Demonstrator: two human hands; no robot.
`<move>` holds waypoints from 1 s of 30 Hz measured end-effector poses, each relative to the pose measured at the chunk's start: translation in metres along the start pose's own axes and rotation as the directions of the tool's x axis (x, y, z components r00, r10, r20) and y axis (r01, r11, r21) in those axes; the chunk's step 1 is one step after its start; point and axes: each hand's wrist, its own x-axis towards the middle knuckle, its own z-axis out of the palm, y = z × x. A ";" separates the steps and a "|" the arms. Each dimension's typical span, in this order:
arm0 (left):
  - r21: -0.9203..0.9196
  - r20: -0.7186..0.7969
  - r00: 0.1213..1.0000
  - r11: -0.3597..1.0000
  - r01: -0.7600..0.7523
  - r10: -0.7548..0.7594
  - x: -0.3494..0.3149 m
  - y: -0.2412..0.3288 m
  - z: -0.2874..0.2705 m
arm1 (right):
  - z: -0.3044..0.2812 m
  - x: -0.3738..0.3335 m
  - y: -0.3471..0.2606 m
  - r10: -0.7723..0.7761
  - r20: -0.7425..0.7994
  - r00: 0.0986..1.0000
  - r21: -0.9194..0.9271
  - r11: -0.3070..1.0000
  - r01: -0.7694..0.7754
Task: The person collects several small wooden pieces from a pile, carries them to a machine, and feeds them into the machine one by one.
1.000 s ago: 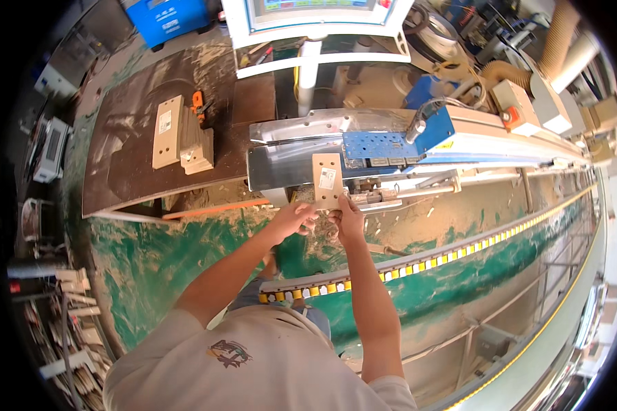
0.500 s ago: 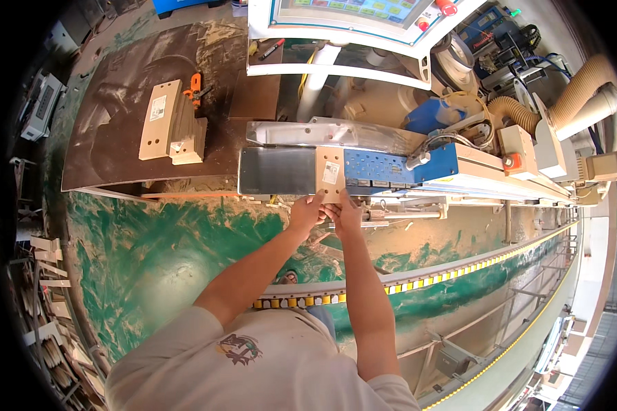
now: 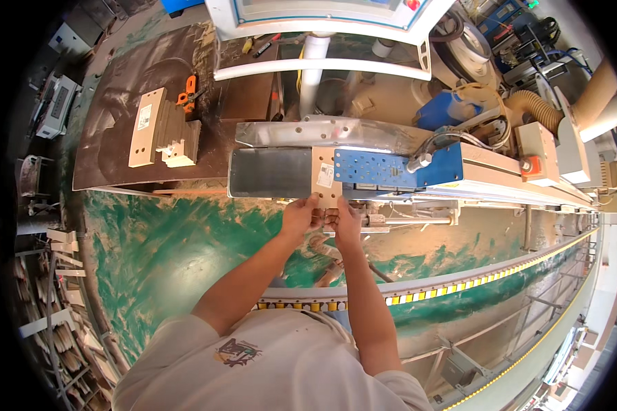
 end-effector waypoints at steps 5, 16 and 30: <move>-0.060 -0.010 1.000 0.998 0.022 -0.023 -0.001 -0.006 0.034 | -0.024 0.007 -0.014 -0.059 -0.054 0.997 -0.084 0.995 0.054; -0.009 0.071 0.996 0.999 0.049 -0.048 0.014 -0.051 0.181 | -0.153 0.031 -0.087 -0.155 -0.158 0.975 -0.075 0.987 0.144; 0.087 0.054 0.998 0.996 0.014 -0.019 0.033 -0.106 0.330 | -0.289 0.060 -0.157 -0.209 -0.207 0.956 -0.090 0.977 0.194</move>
